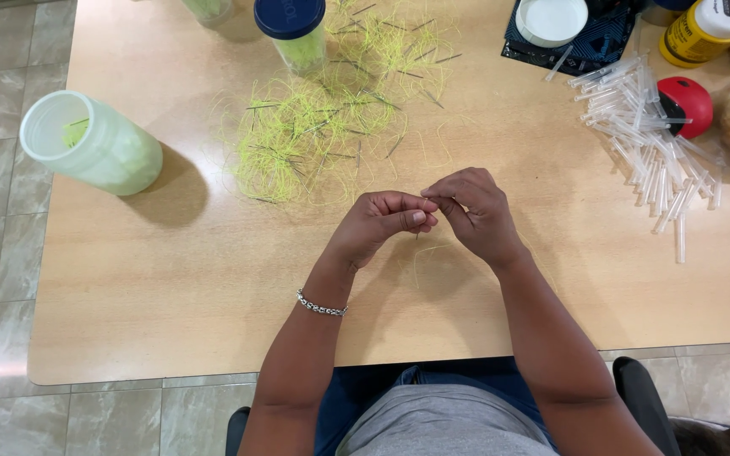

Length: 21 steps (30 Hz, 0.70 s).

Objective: The person sits at a table and assembles small fishing lures by hand. They pick up thin yellow threads and insert them into small clear plastic tubes, repeating the process with multiple items.

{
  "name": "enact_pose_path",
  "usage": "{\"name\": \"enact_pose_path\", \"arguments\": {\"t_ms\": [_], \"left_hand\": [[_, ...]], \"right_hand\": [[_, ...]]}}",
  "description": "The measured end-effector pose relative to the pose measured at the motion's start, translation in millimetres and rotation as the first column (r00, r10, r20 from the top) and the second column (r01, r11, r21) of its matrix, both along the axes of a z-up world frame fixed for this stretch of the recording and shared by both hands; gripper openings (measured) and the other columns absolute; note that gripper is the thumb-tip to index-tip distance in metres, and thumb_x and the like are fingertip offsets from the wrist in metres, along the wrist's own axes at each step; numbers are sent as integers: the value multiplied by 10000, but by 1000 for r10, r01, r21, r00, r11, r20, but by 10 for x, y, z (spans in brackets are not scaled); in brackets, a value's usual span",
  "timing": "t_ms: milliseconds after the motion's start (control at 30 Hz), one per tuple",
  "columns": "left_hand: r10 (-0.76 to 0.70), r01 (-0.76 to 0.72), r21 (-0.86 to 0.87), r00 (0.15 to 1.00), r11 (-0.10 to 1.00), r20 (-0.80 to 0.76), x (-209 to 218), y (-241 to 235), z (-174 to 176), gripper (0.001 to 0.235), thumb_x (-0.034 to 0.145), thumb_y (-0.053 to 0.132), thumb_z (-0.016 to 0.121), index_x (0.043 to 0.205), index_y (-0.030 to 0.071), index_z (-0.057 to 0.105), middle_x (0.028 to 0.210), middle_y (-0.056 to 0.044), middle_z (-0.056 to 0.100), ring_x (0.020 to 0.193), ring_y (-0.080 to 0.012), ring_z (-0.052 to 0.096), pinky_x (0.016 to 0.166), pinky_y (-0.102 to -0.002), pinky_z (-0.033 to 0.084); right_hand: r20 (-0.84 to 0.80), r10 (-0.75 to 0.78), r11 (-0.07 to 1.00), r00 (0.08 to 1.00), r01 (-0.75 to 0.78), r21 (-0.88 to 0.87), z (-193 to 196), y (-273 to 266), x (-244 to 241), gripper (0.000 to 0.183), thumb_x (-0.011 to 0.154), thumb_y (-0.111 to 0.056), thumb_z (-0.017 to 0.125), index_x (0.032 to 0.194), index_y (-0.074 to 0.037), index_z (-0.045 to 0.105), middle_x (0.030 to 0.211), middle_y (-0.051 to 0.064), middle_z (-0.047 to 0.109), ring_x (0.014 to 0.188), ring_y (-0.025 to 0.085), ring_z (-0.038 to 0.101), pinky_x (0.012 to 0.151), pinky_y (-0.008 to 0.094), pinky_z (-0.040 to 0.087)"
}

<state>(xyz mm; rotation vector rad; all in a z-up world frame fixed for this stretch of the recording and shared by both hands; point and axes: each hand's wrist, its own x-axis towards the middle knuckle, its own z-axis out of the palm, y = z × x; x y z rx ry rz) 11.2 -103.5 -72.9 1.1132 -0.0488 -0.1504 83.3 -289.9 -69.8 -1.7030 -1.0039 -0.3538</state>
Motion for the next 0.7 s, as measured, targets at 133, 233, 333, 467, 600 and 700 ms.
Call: {"name": "enact_pose_path", "arguments": {"t_ms": [133, 233, 333, 467, 600, 700], "left_hand": [[32, -31, -18, 999, 999, 14, 16, -11, -46, 253, 908, 12, 751, 1143, -78, 729, 945, -193, 780, 886, -222, 782, 797, -255, 624], [124, -123, -41, 992, 992, 29, 46, -18, -104, 268, 886, -9, 761, 1144, -74, 728, 953, -165, 786, 889, -208, 783, 751, -232, 624], [179, -178, -8, 983, 984, 44, 56, 10, -95, 270, 908, 11, 749, 1166, -62, 723, 970, -183, 784, 900, -219, 783, 706, -234, 619], [281, -289, 128, 957, 949, 78, 32, 26, -40, 314, 899, 9, 770, 1208, -26, 719, 1003, -180, 785, 899, -218, 778, 575, -219, 584], [356, -421, 357, 905, 834, 234, -29, -69, 44, 291, 920, 22, 742, 1210, 4, 725, 1038, -133, 794, 912, -180, 775, 544, -186, 557], [305, -632, 560, 763, 537, 570, -45, -124, 96, 271, 888, 27, 811, 1154, 57, 773, 996, -101, 805, 903, -206, 781, 558, -227, 554]], "right_hand": [[-4, -10, 1000, 1000, 10, 0, -10, 18, -13, 115, 924, 7, 779, 1006, -74, 789, 936, 46, 778, 884, 272, 710, 866, 387, 508], [7, -24, 999, 1000, 25, -24, -24, 31, -16, 121, 918, 8, 780, 1015, -64, 786, 939, 69, 778, 881, 305, 709, 855, 412, 517], [-10, -32, 998, 999, 31, -51, -13, 40, -28, 125, 923, -30, 788, 1032, -92, 795, 916, 43, 777, 869, 266, 716, 851, 377, 517], [-15, -14, 998, 1000, 13, -66, -49, 85, -22, 129, 897, -9, 789, 1010, -72, 784, 876, 79, 773, 820, 309, 718, 802, 421, 529], [-57, 19, 1000, 998, -20, -18, 12, 76, -57, 82, 892, -28, 770, 961, -71, 757, 841, 110, 760, 795, 348, 717, 770, 455, 542], [-115, 7, 997, 993, -16, -72, -23, 38, -38, 30, 923, -130, 758, 949, -144, 752, 788, 52, 729, 761, 287, 713, 765, 419, 540]]}}
